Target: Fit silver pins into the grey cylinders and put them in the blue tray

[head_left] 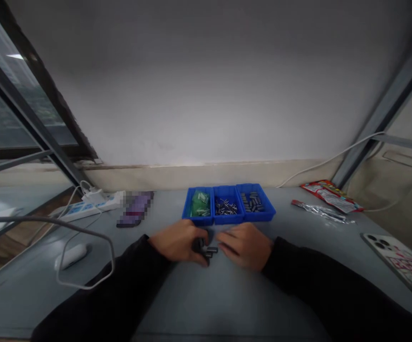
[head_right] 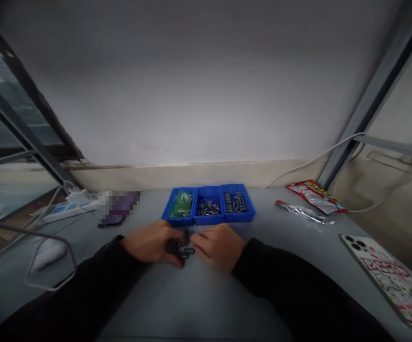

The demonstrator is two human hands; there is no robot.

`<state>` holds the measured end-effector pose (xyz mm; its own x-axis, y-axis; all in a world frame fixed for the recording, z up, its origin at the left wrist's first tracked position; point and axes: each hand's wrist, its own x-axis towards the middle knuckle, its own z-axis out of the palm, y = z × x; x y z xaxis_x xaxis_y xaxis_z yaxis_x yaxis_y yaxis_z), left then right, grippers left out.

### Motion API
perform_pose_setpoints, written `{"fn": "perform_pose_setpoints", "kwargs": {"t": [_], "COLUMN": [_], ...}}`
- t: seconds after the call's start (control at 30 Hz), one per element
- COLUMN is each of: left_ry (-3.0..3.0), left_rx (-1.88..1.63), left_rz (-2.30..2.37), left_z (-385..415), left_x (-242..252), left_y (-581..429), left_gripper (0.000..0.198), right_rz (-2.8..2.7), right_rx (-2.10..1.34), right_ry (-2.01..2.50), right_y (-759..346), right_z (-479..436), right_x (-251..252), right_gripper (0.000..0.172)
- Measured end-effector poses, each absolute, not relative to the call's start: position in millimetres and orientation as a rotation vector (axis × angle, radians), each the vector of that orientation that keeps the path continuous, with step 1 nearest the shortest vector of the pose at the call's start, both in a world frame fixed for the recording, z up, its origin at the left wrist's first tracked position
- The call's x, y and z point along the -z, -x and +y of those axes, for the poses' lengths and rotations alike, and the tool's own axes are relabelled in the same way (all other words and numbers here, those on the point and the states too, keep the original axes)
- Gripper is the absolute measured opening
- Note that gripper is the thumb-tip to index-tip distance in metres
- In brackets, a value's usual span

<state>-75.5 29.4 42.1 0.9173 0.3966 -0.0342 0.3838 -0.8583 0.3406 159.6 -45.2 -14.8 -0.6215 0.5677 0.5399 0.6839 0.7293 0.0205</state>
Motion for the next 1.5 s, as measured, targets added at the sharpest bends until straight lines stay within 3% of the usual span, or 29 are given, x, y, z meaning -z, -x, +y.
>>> {"fn": "perform_pose_setpoints", "kwargs": {"t": [0.13,0.3,0.5,0.7,1.07,1.5], "left_ry": [-2.726,-2.794,-2.851,-2.805,-2.795,-2.58], "left_rx": [-0.09,-0.197,-0.281,-0.475,-0.596,-1.075], "left_rz": [0.518,0.45,0.462,0.629,0.481,0.409], "left_z": [28.4,24.6,21.7,19.3,19.4,12.3], "left_x": [-33.1,-22.2,-17.2,-18.8,-16.7,0.5], "left_y": [72.4,67.5,65.3,65.3,67.2,61.9], "left_gripper": [0.027,0.025,0.019,0.03,0.03,0.023], "right_rz": [-2.529,-2.543,-2.46,-2.269,-2.138,-2.036], "right_rx": [0.09,0.018,0.155,0.182,0.212,0.113], "right_ry": [1.094,1.132,1.16,1.043,0.913,1.052], "right_y": [-150.9,-155.8,-162.0,-166.1,-162.1,-152.4], "right_z": [-46.5,-41.7,-39.4,-39.1,-42.5,-47.1], "right_x": [21.2,21.5,22.1,18.0,13.5,17.5], "right_gripper": [0.028,0.012,0.005,0.014,0.014,0.024]}}
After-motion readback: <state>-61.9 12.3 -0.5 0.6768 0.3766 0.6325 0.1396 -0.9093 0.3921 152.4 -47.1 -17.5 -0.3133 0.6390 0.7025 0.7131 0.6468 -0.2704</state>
